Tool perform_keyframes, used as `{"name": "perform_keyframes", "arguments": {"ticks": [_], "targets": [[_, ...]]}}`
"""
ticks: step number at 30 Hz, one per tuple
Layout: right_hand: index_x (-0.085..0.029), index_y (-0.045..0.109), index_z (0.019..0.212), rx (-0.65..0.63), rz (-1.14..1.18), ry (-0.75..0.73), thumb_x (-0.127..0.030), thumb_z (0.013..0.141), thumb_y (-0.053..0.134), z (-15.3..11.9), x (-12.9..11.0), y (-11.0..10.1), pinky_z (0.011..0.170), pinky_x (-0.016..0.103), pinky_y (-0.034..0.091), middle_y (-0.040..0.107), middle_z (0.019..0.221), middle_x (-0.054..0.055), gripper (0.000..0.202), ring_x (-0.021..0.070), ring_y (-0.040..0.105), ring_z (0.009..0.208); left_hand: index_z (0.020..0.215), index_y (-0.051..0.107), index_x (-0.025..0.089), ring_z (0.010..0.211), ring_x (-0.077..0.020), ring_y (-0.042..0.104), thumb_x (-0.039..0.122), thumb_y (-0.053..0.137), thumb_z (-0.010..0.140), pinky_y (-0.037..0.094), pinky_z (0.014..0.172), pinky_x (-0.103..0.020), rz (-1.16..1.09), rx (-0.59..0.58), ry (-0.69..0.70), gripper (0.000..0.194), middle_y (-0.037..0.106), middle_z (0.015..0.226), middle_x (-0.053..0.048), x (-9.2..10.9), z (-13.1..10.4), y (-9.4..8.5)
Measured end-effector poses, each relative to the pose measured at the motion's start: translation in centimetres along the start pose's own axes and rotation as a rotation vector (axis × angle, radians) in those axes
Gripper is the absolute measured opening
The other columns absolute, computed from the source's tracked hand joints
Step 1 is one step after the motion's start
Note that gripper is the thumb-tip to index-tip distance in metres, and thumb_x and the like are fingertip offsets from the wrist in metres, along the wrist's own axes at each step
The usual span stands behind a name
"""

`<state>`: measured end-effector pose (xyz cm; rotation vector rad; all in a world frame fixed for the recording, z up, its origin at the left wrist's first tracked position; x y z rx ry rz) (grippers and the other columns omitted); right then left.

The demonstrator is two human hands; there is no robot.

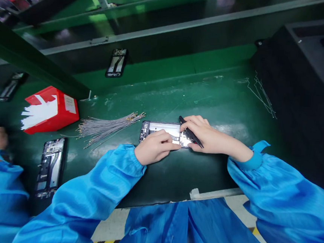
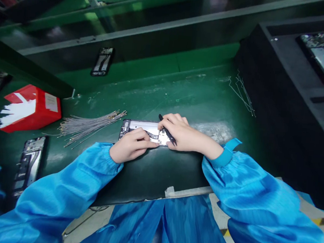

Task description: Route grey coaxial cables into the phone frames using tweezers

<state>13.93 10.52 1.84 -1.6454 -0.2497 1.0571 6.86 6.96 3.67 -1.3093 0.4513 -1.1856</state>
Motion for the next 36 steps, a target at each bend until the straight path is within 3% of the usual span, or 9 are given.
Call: {"name": "perform_keyframes", "arguments": {"ticks": [15, 28, 36], "targets": [[-0.023, 0.041, 0.104, -0.031, 0.014, 0.043, -0.025, 0.072, 0.055, 0.38, 0.12, -0.03, 0.081, 0.043, 0.033, 0.039, 0.115, 0.012, 0.035, 0.0293, 0.035, 0.104, 0.095, 0.065, 0.021, 0.066, -0.0111, 0.040, 0.014, 0.037, 0.087, 0.038, 0.060, -0.021, -0.002, 0.085, -0.002, 0.030, 0.046, 0.070, -0.002, -0.19, 0.03, -0.50], [-0.022, 0.042, 0.101, -0.047, -0.040, 0.084, -0.019, 0.066, 0.055, 0.84, -0.01, 0.13, 0.077, 0.040, 0.034, 0.040, 0.111, 0.011, 0.038, 0.0290, 0.037, 0.099, 0.093, 0.065, 0.021, 0.065, -0.0119, 0.038, 0.015, 0.040, 0.086, 0.037, 0.060, -0.023, 0.017, 0.053, 0.002, 0.027, 0.045, 0.069, -0.002, -0.13, 0.08, -0.14], [-0.023, 0.042, 0.100, 0.002, -0.048, 0.086, -0.028, 0.070, 0.056, 0.83, 0.05, 0.10, 0.077, 0.039, 0.032, 0.041, 0.109, 0.011, 0.034, 0.0284, 0.037, 0.098, 0.093, 0.063, 0.020, 0.069, -0.0132, 0.042, 0.012, 0.039, 0.084, 0.041, 0.065, -0.024, -0.025, 0.039, -0.023, 0.027, 0.048, 0.073, -0.003, -0.41, -0.05, 0.02]]}}
Point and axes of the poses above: each hand's wrist, its own z-axis towards the middle knuckle, its own y-axis out of the palm, x = y × z, the point moved 10 cm from there along z, towards the middle knuckle
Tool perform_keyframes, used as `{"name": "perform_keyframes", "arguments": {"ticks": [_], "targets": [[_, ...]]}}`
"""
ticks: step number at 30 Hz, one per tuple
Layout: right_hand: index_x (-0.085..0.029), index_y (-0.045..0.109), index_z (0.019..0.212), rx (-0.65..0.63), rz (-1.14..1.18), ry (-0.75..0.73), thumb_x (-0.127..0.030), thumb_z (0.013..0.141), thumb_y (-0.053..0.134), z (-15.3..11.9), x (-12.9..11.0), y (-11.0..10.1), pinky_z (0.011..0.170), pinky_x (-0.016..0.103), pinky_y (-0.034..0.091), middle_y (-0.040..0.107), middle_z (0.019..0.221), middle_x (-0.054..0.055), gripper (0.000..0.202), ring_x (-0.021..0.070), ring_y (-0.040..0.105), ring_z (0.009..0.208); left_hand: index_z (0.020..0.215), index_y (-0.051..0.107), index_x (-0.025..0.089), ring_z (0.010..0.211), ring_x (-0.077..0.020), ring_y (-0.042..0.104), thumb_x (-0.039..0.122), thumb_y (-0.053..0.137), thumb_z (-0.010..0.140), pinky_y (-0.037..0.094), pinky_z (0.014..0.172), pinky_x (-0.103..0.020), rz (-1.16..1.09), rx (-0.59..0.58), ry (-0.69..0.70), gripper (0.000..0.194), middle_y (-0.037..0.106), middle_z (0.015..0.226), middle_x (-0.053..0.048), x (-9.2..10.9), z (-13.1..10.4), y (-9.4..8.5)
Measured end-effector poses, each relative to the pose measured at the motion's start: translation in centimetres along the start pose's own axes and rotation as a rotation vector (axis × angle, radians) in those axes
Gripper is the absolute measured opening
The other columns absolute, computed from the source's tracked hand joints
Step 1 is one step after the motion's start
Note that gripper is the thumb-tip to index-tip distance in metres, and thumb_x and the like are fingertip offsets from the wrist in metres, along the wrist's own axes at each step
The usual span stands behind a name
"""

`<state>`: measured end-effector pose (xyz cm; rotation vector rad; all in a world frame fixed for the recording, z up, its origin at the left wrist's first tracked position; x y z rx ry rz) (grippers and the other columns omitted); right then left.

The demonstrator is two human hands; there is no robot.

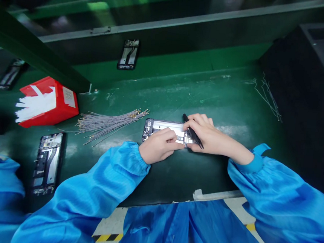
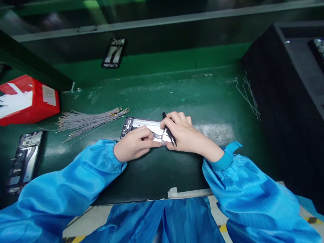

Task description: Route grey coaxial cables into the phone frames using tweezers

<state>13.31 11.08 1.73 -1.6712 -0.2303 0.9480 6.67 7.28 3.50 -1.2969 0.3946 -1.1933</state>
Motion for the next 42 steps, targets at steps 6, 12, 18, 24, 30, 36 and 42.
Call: {"name": "perform_keyframes", "arguments": {"ticks": [6, 12, 18, 24, 30, 36, 42], "targets": [[-0.023, 0.043, 0.098, -0.004, -0.045, 0.014, -0.030, 0.067, 0.058, 0.5, 0.2, 0.5, 0.074, 0.037, 0.031, 0.041, 0.106, 0.010, 0.035, 0.0281, 0.037, 0.095, 0.088, 0.063, 0.015, 0.073, -0.0133, 0.048, 0.010, 0.038, 0.081, 0.044, 0.069, -0.025, -0.132, 0.055, -0.053, 0.027, 0.053, 0.075, -0.004, -0.6, 0.0, -0.4], [-0.023, 0.042, 0.099, -0.025, -0.021, 0.014, -0.031, 0.070, 0.057, 0.5, 0.3, 0.5, 0.075, 0.038, 0.031, 0.040, 0.105, 0.009, 0.034, 0.0267, 0.037, 0.095, 0.085, 0.064, 0.015, 0.071, -0.0123, 0.049, 0.010, 0.040, 0.080, 0.045, 0.068, -0.024, -0.198, 0.079, -0.070, 0.025, 0.054, 0.074, -0.004, -0.8, 0.1, -0.7], [-0.023, 0.042, 0.099, -0.018, -0.031, 0.017, -0.038, 0.071, 0.058, 0.7, 0.6, 0.6, 0.075, 0.037, 0.030, 0.040, 0.105, 0.009, 0.035, 0.0267, 0.037, 0.095, 0.084, 0.065, 0.016, 0.071, -0.0120, 0.051, 0.012, 0.042, 0.080, 0.044, 0.067, -0.023, -0.244, 0.063, -0.090, 0.024, 0.056, 0.075, -0.004, -0.9, 0.1, -0.7], [-0.023, 0.044, 0.097, -0.083, -0.064, 0.072, -0.038, 0.068, 0.059, 1.4, 0.6, 0.8, 0.070, 0.033, 0.028, 0.041, 0.101, 0.008, 0.036, 0.0258, 0.037, 0.091, 0.083, 0.066, 0.016, 0.070, -0.0128, 0.051, 0.012, 0.042, 0.079, 0.043, 0.066, -0.023, -0.238, 0.062, -0.083, 0.024, 0.056, 0.073, -0.004, -1.0, 0.1, -0.4], [-0.022, 0.045, 0.096, -0.093, -0.117, 0.062, -0.036, 0.068, 0.058, 1.7, 0.0, 0.8, 0.070, 0.032, 0.027, 0.041, 0.101, 0.009, 0.034, 0.0256, 0.037, 0.090, 0.082, 0.066, 0.017, 0.073, -0.0138, 0.050, 0.012, 0.042, 0.078, 0.043, 0.069, -0.024, -0.235, 0.048, -0.082, 0.024, 0.056, 0.075, -0.004, -1.0, 0.0, -0.1], [-0.022, 0.043, 0.096, -0.021, -0.017, -0.057, -0.039, 0.076, 0.054, 1.1, -0.3, 0.5, 0.075, 0.035, 0.029, 0.041, 0.104, 0.009, 0.029, 0.0247, 0.037, 0.095, 0.080, 0.063, 0.017, 0.075, -0.0151, 0.047, 0.011, 0.043, 0.078, 0.042, 0.073, -0.027, -0.160, 0.082, -0.163, 0.021, 0.057, 0.075, -0.003, -1.4, 0.1, -0.4], [-0.021, 0.046, 0.094, -0.053, -0.093, -0.090, -0.042, 0.076, 0.055, 1.6, -1.0, 0.4, 0.072, 0.034, 0.030, 0.043, 0.102, 0.010, 0.030, 0.0249, 0.038, 0.092, 0.077, 0.056, 0.015, 0.073, -0.0154, 0.046, 0.009, 0.044, 0.076, 0.042, 0.071, -0.027, -0.114, 0.087, -0.220, 0.014, 0.055, 0.073, -0.003, -1.8, 0.3, -0.3]]}}
Point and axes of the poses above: each hand's wrist, its own z-axis towards the middle knuckle, its own y-axis out of the palm, x = y × z, the point moved 10 cm from there along z, towards the middle knuckle
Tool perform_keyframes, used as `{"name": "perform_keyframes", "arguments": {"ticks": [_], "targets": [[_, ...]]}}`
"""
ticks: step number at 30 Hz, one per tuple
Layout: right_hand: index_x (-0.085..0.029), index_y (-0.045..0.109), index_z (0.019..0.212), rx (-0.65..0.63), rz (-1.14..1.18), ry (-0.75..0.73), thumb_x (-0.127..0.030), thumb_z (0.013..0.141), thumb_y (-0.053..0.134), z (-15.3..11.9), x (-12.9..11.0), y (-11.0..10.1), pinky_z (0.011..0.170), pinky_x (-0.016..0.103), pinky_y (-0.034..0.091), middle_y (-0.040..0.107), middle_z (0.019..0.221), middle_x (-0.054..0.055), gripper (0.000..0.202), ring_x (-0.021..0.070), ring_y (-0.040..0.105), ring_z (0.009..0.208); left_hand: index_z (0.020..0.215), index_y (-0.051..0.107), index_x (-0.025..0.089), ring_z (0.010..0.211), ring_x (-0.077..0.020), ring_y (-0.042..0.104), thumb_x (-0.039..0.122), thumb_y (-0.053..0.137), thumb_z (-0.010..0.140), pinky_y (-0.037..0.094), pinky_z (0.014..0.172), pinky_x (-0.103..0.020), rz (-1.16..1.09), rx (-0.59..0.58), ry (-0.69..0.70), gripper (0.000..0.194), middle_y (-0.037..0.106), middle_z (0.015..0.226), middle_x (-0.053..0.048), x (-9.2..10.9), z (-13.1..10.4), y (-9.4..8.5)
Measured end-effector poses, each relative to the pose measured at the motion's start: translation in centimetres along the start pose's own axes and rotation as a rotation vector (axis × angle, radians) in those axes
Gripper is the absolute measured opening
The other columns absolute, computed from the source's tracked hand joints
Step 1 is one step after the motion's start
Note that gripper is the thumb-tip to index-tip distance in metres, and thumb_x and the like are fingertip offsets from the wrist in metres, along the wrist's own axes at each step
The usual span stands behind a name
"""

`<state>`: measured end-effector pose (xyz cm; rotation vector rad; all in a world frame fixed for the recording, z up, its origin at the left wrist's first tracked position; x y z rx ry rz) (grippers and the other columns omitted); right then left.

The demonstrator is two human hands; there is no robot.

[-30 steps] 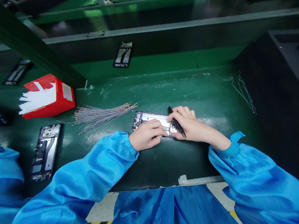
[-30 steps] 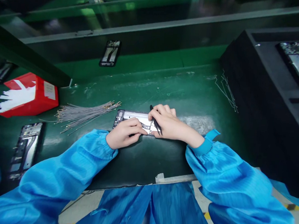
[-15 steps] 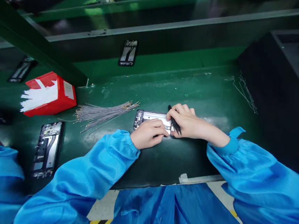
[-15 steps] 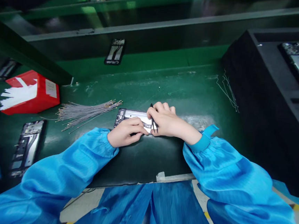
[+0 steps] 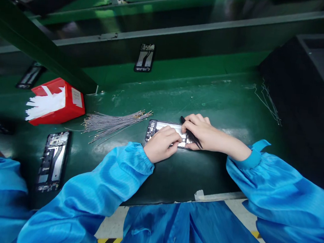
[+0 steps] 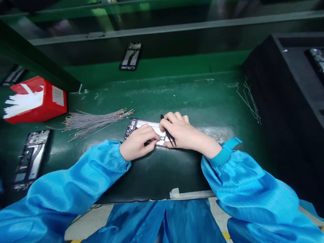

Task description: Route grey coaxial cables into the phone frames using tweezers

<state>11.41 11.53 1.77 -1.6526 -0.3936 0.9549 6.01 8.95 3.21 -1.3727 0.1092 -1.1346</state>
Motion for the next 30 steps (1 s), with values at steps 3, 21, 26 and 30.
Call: {"name": "perform_keyframes", "arguments": {"ticks": [3, 21, 26, 30], "targets": [[-0.020, 0.046, 0.093, -0.044, -0.048, -0.001, -0.040, 0.074, 0.057, 0.5, -0.3, 0.1, 0.070, 0.033, 0.029, 0.043, 0.102, 0.010, 0.029, 0.0250, 0.038, 0.091, 0.075, 0.054, 0.016, 0.074, -0.0158, 0.046, 0.010, 0.043, 0.076, 0.041, 0.071, -0.027, 0.013, -0.026, -0.028, 0.013, 0.054, 0.072, -0.003, -0.3, 0.1, 0.3], [-0.020, 0.045, 0.094, -0.120, -0.049, 0.146, -0.029, 0.065, 0.058, 0.9, 0.0, 0.4, 0.067, 0.031, 0.026, 0.042, 0.102, 0.010, 0.032, 0.0258, 0.037, 0.090, 0.072, 0.056, 0.017, 0.075, -0.0154, 0.047, 0.009, 0.044, 0.072, 0.039, 0.072, -0.028, -0.050, -0.106, 0.095, 0.015, 0.055, 0.071, -0.002, 0.7, -0.2, 0.7], [-0.021, 0.043, 0.097, 0.021, 0.165, 0.064, -0.041, 0.077, 0.053, -0.1, 0.7, 0.0, 0.075, 0.034, 0.030, 0.043, 0.100, 0.008, 0.030, 0.0225, 0.038, 0.091, 0.073, 0.056, 0.016, 0.071, -0.0145, 0.046, 0.012, 0.044, 0.075, 0.040, 0.070, -0.028, -0.109, 0.014, 0.087, 0.013, 0.055, 0.070, -0.003, 0.6, -0.2, -0.7], [-0.019, 0.045, 0.099, 0.131, 0.103, 0.026, -0.052, 0.075, 0.053, -0.8, 0.0, -0.1, 0.079, 0.038, 0.031, 0.043, 0.108, 0.012, 0.042, 0.0261, 0.037, 0.097, 0.074, 0.056, 0.016, 0.070, -0.0138, 0.048, 0.015, 0.045, 0.078, 0.041, 0.069, -0.029, -0.114, 0.167, -0.004, 0.012, 0.056, 0.071, -0.003, 0.2, -0.5, -3.0]]}}
Point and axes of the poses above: each hand's wrist, its own z-axis towards the middle knuckle, its own y-axis out of the palm, x = y × z, the point moved 10 cm from there along z, towards the middle knuckle
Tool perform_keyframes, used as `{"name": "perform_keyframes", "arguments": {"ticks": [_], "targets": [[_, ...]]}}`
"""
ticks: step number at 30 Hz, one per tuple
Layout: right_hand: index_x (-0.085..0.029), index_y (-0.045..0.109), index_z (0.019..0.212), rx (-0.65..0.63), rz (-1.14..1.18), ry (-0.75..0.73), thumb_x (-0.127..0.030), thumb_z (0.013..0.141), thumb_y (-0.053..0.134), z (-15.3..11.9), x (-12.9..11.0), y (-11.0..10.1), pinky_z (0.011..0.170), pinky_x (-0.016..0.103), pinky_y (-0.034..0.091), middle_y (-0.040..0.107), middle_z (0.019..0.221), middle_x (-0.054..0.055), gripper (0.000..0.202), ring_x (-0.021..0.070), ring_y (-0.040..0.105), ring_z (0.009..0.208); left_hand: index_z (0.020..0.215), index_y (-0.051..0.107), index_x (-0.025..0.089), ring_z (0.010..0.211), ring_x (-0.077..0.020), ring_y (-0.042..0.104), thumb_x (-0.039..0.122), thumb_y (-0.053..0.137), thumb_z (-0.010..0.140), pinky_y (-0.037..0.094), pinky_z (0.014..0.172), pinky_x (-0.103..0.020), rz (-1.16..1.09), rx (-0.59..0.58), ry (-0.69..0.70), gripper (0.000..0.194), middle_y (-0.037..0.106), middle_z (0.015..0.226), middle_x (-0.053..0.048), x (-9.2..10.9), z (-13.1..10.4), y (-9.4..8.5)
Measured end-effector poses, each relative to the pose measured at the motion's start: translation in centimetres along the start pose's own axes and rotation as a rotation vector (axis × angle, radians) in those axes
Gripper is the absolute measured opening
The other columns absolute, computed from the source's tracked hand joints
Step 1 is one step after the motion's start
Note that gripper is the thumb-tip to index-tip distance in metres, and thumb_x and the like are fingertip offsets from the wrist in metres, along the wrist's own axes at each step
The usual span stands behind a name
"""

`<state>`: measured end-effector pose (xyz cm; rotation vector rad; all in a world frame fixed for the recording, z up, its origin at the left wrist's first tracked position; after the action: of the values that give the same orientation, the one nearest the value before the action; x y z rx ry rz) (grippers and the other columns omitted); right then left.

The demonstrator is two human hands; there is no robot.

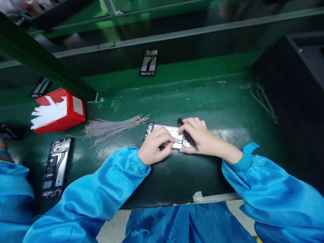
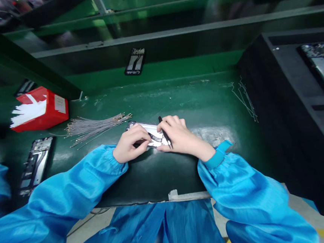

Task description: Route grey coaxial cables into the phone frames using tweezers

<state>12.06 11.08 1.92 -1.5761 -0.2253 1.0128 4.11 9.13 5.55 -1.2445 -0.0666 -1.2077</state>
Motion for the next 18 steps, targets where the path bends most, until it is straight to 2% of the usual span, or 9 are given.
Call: {"name": "perform_keyframes", "arguments": {"ticks": [3, 6, 8, 10, 12, 15, 18], "targets": [[-0.017, 0.049, 0.097, 0.026, -0.138, -0.068, -0.055, 0.069, 0.058, 0.0, -0.9, -0.1, 0.080, 0.042, 0.030, 0.042, 0.113, 0.015, 0.047, 0.0300, 0.036, 0.100, 0.076, 0.057, 0.017, 0.073, -0.0144, 0.049, 0.018, 0.045, 0.081, 0.042, 0.070, -0.030, 0.073, 0.059, -0.084, 0.012, 0.056, 0.074, -0.003, -0.8, 0.7, -2.2], [-0.018, 0.051, 0.095, 0.055, -0.204, -0.047, -0.047, 0.067, 0.061, 0.2, 1.2, -1.2, 0.078, 0.040, 0.031, 0.045, 0.111, 0.015, 0.042, 0.0293, 0.039, 0.098, 0.079, 0.058, 0.018, 0.082, -0.0160, 0.051, 0.021, 0.046, 0.081, 0.043, 0.076, -0.031, 0.191, 0.044, -0.153, 0.012, 0.054, 0.081, -0.003, -3.0, 2.4, -4.1], [-0.018, 0.051, 0.098, 0.201, -0.293, 0.092, -0.042, 0.069, 0.058, -0.1, 4.6, -3.7, 0.078, 0.042, 0.031, 0.045, 0.113, 0.016, 0.039, 0.0314, 0.038, 0.101, 0.083, 0.060, 0.018, 0.088, -0.0171, 0.050, 0.023, 0.048, 0.079, 0.043, 0.083, -0.032, 0.294, 0.020, -0.217, 0.013, 0.052, 0.087, -0.004, -5.7, 4.1, -5.2], [-0.016, 0.051, 0.102, 0.436, -0.385, 0.294, -0.039, 0.076, 0.051, -1.4, 8.0, -6.9, 0.080, 0.046, 0.029, 0.043, 0.115, 0.018, 0.035, 0.0335, 0.036, 0.106, 0.090, 0.062, 0.019, 0.097, -0.0192, 0.048, 0.024, 0.050, 0.078, 0.040, 0.091, -0.035, 0.427, -0.010, -0.308, 0.018, 0.049, 0.095, -0.005, -9.2, 6.3, -5.9], [-0.016, 0.051, 0.103, 0.566, -0.408, 0.402, -0.037, 0.080, 0.047, -2.4, 9.8, -8.3, 0.081, 0.046, 0.030, 0.044, 0.115, 0.018, 0.032, 0.0331, 0.037, 0.106, 0.102, 0.061, 0.023, 0.110, -0.0247, 0.042, 0.032, 0.052, 0.079, 0.035, 0.097, -0.039, 0.565, -0.052, -0.450, 0.026, 0.044, 0.112, -0.008, -13.1, 8.3, -6.3], [-0.017, 0.053, 0.100, 0.516, -0.368, 0.379, -0.036, 0.081, 0.047, -1.9, 10.3, -7.2, 0.078, 0.043, 0.034, 0.049, 0.109, 0.016, 0.028, 0.0306, 0.041, 0.102, 0.122, 0.047, 0.036, 0.121, -0.0331, 0.032, 0.056, 0.046, 0.079, 0.030, 0.099, -0.046, 0.658, -0.165, -0.696, 0.047, 0.026, 0.134, -0.005, -18.4, 10.4, -5.8], [-0.018, 0.053, 0.099, 0.471, -0.332, 0.367, -0.035, 0.080, 0.048, -1.3, 10.5, -6.1, 0.077, 0.042, 0.035, 0.052, 0.105, 0.014, 0.026, 0.0289, 0.043, 0.100, 0.126, 0.041, 0.040, 0.118, -0.0389, 0.034, 0.066, 0.039, 0.077, 0.032, 0.094, -0.052, 0.683, -0.176, -0.772, 0.056, 0.022, 0.138, -0.006, -20.6, 12.2, -5.2]]}}
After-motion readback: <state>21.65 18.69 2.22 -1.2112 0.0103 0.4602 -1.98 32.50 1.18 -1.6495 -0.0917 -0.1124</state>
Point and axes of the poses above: each hand's wrist, its own z-axis towards the middle knuckle, its own y-axis out of the palm, x = y × z, the point moved 10 cm from there along z, towards the middle knuckle
